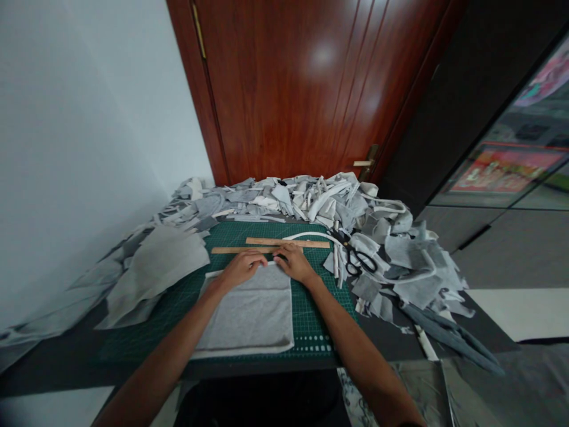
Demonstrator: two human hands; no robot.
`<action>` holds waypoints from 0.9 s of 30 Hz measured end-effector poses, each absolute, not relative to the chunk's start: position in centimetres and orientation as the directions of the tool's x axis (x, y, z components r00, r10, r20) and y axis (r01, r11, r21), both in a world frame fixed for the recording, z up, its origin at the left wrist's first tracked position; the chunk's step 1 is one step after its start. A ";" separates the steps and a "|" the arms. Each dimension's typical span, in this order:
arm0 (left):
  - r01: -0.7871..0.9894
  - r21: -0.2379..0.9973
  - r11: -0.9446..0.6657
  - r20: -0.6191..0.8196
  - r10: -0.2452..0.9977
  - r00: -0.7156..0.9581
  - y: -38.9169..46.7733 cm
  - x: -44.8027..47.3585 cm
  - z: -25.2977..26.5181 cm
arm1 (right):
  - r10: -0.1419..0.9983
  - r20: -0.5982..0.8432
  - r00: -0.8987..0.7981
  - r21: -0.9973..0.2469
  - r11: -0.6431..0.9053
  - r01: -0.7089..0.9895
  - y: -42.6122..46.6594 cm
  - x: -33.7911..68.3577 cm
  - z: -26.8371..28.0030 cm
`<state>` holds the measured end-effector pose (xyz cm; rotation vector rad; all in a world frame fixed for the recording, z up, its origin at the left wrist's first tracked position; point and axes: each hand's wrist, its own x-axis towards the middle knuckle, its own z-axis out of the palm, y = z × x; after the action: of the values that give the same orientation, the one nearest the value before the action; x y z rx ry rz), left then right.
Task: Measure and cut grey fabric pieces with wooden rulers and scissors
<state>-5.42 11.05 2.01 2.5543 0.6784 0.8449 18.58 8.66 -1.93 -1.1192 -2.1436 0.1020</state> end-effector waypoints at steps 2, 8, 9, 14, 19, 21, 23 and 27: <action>0.306 0.456 -0.836 0.416 0.504 0.757 10.9 -5.3 2.0 | 0.789 0.534 -0.304 -0.351 0.534 0.769 9.0 19.4 -2.1; 0.299 0.378 -0.876 0.308 0.424 0.852 9.4 -4.7 2.4 | 0.906 0.388 -0.171 -0.256 0.284 0.924 9.3 21.6 -1.8; 0.295 0.358 -0.886 0.289 0.405 0.867 8.9 -4.6 2.6 | 0.915 0.366 -0.172 -0.239 0.271 0.932 9.1 21.6 -1.5; 0.328 0.136 -0.935 0.200 0.350 0.915 3.8 -5.3 3.5 | 0.942 0.258 -0.215 -0.121 0.252 0.960 8.2 20.8 0.1; 0.497 0.157 -0.853 0.243 0.522 0.818 -2.1 -8.1 1.8 | 0.956 0.206 -0.210 -0.021 0.218 0.976 7.6 19.8 0.6; 0.552 0.207 -0.807 0.294 0.590 0.752 -3.9 -9.2 0.6 | 0.957 0.215 -0.194 -0.026 0.204 0.979 7.6 19.7 0.4; 0.589 0.244 -0.770 0.340 0.637 0.692 -5.1 -10.0 -0.6 | 0.956 0.231 -0.180 -0.036 0.193 0.981 7.7 19.7 0.2; 0.615 0.270 -0.741 0.382 0.669 0.638 -6.5 -10.4 -1.6 | 0.947 0.276 -0.167 -0.059 0.191 0.980 7.8 19.8 -0.1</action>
<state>-10.42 -6.53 -1.59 2.7381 1.0776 0.7096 19.84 7.84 -0.12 -1.8423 -2.2162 -0.1921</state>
